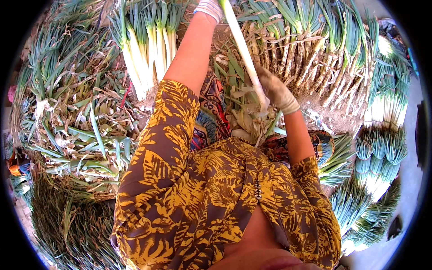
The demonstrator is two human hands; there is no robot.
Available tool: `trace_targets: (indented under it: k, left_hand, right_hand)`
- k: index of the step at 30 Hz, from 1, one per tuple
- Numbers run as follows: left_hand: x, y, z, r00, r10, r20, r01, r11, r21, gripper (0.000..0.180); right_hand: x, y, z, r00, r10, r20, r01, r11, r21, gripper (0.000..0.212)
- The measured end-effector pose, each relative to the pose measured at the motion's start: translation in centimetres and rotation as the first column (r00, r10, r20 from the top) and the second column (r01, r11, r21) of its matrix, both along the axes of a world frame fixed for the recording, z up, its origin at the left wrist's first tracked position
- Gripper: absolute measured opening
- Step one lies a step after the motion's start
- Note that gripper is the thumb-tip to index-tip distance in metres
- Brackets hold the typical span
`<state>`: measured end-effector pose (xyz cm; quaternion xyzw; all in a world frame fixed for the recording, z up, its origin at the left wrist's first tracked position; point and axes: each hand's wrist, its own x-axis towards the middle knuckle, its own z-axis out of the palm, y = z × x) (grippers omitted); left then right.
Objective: The person peels away outer layers and roots from leeks by hand and gathers them into bundles on the ground.
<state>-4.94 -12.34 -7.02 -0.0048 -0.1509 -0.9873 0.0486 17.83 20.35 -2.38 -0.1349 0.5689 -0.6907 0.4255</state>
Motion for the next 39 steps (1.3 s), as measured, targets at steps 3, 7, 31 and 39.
trace_targets:
  k: [3, 7, 31, 39]
  left_hand:
    - [3.9, 1.5, 4.3, 0.987, 0.036, 0.155, -0.024, 0.996, -0.080, 0.036]
    - [5.6, 3.2, 8.7, 0.990, 0.090, 0.106, -0.040, 0.914, -0.404, 0.038]
    - [4.0, 6.6, 3.4, 0.839, -0.028, 0.544, -0.015, 0.997, 0.076, 0.036]
    - [2.2, 4.6, 2.3, 0.950, -0.037, 0.310, -0.006, 0.991, 0.137, 0.034]
  right_hand:
    - [2.5, 3.5, -0.2, 0.985, 0.030, -0.172, 0.029, 0.944, 0.327, 0.075]
    - [1.9, 3.3, -1.5, 0.939, -0.339, 0.063, 0.341, 0.939, -0.036, 0.079]
    - [12.3, 0.9, 4.5, 0.841, -0.519, -0.155, 0.540, 0.820, 0.186, 0.031]
    - [16.2, 4.6, 7.6, 0.774, -0.630, 0.069, 0.607, 0.769, 0.201, 0.039]
